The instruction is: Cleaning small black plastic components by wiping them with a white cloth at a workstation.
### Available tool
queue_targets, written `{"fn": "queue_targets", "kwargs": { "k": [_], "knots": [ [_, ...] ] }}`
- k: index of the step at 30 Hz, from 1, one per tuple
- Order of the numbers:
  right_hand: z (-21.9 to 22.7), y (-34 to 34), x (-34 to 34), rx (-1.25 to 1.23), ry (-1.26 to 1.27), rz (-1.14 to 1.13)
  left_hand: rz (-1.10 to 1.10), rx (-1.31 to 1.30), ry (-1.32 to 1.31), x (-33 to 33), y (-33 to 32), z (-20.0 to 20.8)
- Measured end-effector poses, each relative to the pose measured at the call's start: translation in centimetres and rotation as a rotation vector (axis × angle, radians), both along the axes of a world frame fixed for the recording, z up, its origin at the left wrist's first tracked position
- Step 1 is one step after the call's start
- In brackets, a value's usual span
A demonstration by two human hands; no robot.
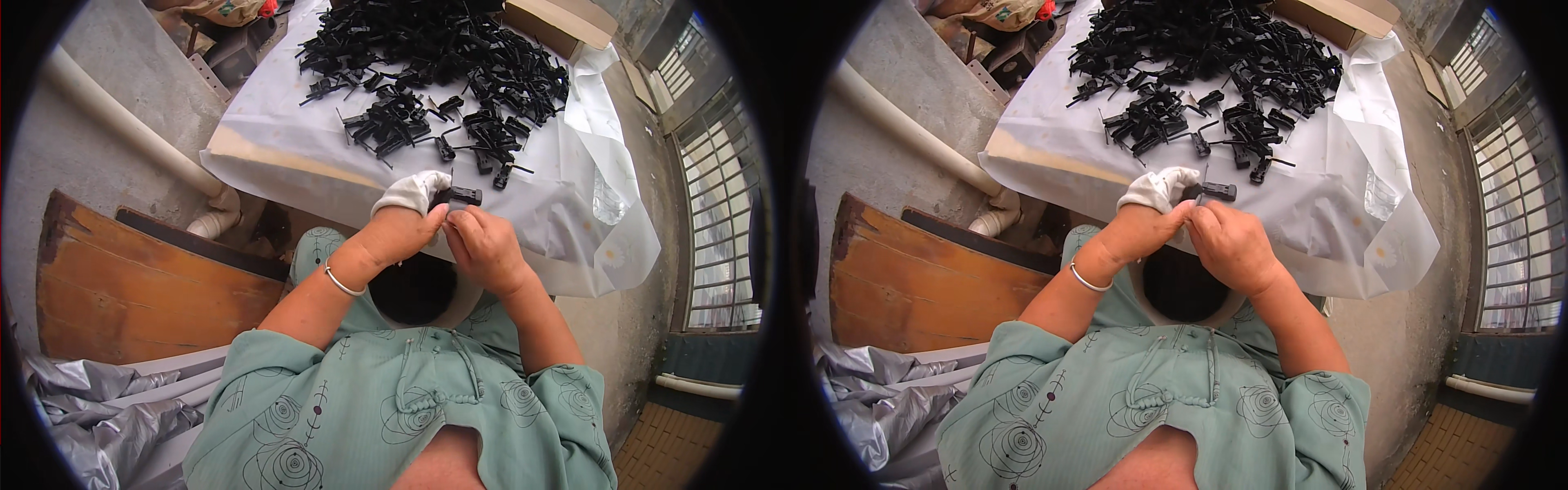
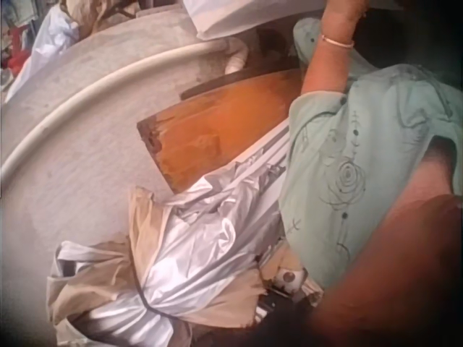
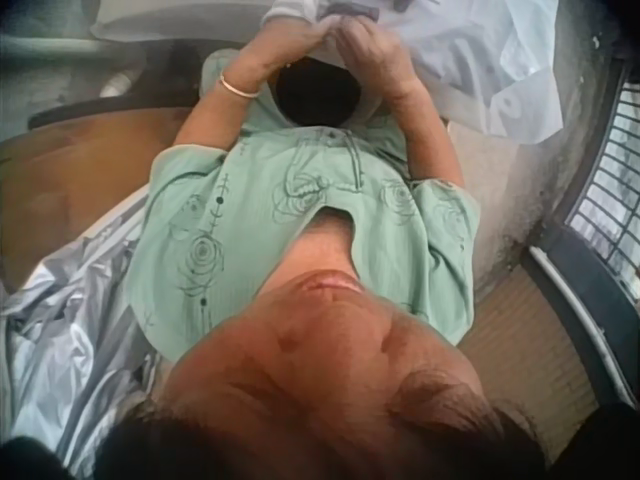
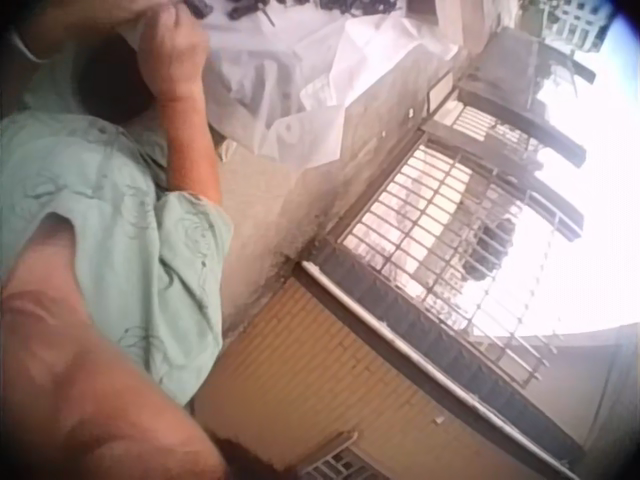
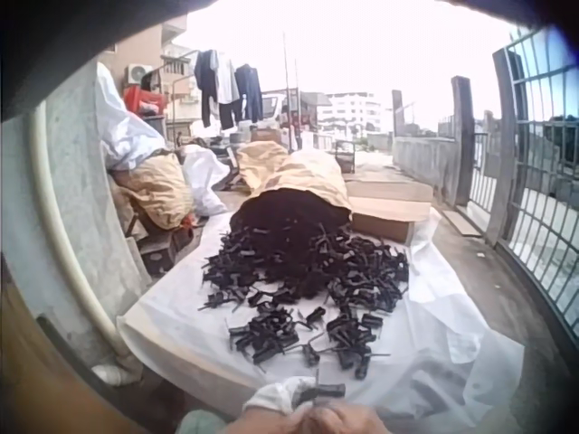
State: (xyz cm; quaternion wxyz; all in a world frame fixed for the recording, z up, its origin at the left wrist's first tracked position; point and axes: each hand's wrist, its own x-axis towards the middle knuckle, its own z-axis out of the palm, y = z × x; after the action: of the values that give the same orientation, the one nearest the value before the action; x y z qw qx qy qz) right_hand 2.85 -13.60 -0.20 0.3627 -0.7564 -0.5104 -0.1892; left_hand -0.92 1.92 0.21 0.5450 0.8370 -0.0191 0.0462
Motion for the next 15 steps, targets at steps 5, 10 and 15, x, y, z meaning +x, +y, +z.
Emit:
{"fn": "queue_targets", "kwargs": {
  "k": [5, 10, 15],
  "knots": [
    [-0.5, 0.4, 0.4, 0.218, 0.577, -0.142, -0.085, -0.545, 0.085, -1.3, -0.3, 0.0],
    [-0.4, 0.4, 0.6, 0.225, 0.899, -0.095, -0.111, -0.528, 0.059, -2.3, -0.3, 0.9],
    [-0.3, 0.5, -0.4, 0.132, 0.622, 0.016, 0.111, 0.038, -0.405, -1.9, -0.7, -0.4]
  ]
}}
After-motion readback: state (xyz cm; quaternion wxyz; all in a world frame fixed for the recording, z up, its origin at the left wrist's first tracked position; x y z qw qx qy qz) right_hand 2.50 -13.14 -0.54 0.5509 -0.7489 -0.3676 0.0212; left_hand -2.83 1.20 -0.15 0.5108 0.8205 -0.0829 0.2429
